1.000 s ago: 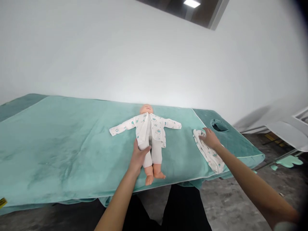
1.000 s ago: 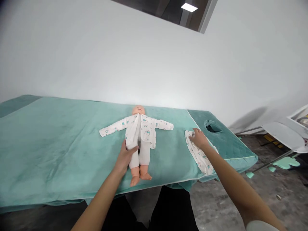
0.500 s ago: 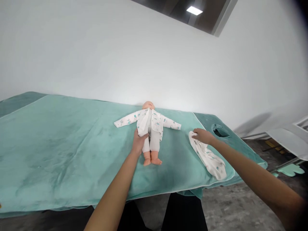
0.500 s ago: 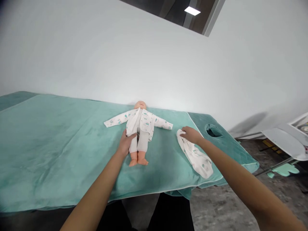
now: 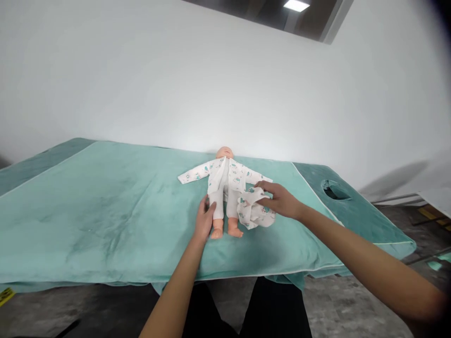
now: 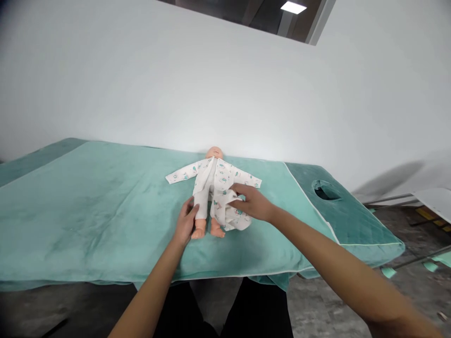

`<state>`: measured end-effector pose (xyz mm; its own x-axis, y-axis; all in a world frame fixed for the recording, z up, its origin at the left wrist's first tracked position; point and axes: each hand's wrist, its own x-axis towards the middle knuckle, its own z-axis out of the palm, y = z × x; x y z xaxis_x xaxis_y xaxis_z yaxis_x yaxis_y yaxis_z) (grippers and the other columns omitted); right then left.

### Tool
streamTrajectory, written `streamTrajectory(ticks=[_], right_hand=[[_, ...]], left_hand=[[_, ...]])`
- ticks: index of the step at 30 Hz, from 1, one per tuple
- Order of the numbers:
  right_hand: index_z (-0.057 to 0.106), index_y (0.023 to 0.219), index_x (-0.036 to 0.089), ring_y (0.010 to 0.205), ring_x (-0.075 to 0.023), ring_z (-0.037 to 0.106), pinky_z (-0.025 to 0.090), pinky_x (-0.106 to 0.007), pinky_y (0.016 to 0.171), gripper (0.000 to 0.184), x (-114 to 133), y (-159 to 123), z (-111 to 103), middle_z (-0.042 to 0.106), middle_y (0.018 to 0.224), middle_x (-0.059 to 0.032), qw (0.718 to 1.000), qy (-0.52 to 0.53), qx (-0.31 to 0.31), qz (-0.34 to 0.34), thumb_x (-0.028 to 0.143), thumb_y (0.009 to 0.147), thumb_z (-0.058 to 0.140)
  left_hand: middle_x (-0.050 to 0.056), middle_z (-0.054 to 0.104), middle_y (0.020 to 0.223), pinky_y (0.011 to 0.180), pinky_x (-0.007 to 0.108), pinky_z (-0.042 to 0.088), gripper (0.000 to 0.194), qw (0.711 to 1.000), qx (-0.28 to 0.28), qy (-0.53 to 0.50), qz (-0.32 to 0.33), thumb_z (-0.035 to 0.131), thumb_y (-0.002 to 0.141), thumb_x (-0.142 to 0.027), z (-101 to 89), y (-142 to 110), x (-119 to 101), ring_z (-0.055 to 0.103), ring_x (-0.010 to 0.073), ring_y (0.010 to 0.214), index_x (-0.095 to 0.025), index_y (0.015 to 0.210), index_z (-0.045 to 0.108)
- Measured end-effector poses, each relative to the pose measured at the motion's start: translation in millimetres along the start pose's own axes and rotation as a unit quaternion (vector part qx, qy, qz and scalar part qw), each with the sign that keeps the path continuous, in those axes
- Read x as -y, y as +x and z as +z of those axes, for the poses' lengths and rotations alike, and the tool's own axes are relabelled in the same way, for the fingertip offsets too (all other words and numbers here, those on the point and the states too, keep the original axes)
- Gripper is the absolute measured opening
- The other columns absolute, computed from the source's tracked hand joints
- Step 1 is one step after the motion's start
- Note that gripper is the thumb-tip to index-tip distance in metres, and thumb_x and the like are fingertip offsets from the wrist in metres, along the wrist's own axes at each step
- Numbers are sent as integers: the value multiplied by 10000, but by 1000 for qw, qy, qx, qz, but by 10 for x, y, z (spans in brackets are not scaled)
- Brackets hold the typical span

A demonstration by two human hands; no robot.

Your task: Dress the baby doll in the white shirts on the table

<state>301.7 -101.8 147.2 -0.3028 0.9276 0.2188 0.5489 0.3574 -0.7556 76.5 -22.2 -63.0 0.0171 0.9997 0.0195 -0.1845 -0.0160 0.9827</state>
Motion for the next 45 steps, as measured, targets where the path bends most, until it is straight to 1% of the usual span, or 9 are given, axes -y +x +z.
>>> streamTrajectory(ticks=[7,15,19,21,24,28,35,41,45], right_hand=[[518,831,225,737,-151,472,398,-285,668,247,-264,74,577,527,791,31,985,80,55,139,304,738,732],[570,917,223,882,-172,557,439,-287,719,247,-332,-258,997,587,1025,-28,982,96,161,26,70,726,598],[535,872,249,951,-202,557,441,-372,854,350,-166,-374,908,634,968,-22,990,-18,75,-119,-46,695,468],[536,891,263,983,-227,552,430,-424,908,321,-29,-376,793,653,944,-25,985,-62,31,-160,-22,748,502],[558,979,269,974,-238,558,462,-414,855,262,141,-386,570,637,973,-49,993,-57,-25,-103,75,805,591],[531,1052,253,817,-174,572,488,-324,714,273,196,-443,262,590,940,-19,991,107,-61,53,187,820,659],[627,1053,204,923,-192,621,508,-328,791,358,170,-508,23,666,1003,-32,952,262,97,123,372,781,788],[623,928,223,797,-164,596,489,-303,719,230,172,-505,-44,637,862,1,931,355,-63,58,413,843,719],[607,897,250,635,-112,499,427,-245,583,227,342,-445,-70,545,737,43,928,363,-80,27,443,858,720]], left_hand=[[107,602,1354,1147,407,405,408,999,25,-20,40,668,871,-404,-177,-367,-67,546,244,1302,-195,1219,630],[97,535,1453,1232,515,255,352,973,162,101,134,725,829,-427,-351,-946,-189,349,310,1471,-266,1140,692],[106,506,1477,1204,537,289,566,957,184,139,179,799,760,-378,-94,-1195,-384,357,337,1455,-281,1283,607],[107,577,1385,1151,510,356,426,958,162,136,195,735,808,-341,90,-1190,-586,474,324,1355,-263,1215,636],[81,674,1116,974,417,476,95,967,136,100,192,681,795,-288,285,-1060,-940,620,272,1086,-232,862,645],[12,634,840,724,283,473,188,980,110,60,154,656,694,-234,374,-841,-1295,590,184,820,-212,683,470],[-15,619,868,723,245,446,114,976,114,106,153,581,734,-142,542,-841,-1658,555,148,816,-206,805,521],[37,647,1147,922,325,475,281,956,188,185,126,698,817,-300,442,-1008,-2038,604,222,1071,-236,1079,618],[58,539,1412,1059,378,439,521,937,218,176,208,727,830,-369,406,-1077,-2203,511,265,1301,-278,1312,550]])
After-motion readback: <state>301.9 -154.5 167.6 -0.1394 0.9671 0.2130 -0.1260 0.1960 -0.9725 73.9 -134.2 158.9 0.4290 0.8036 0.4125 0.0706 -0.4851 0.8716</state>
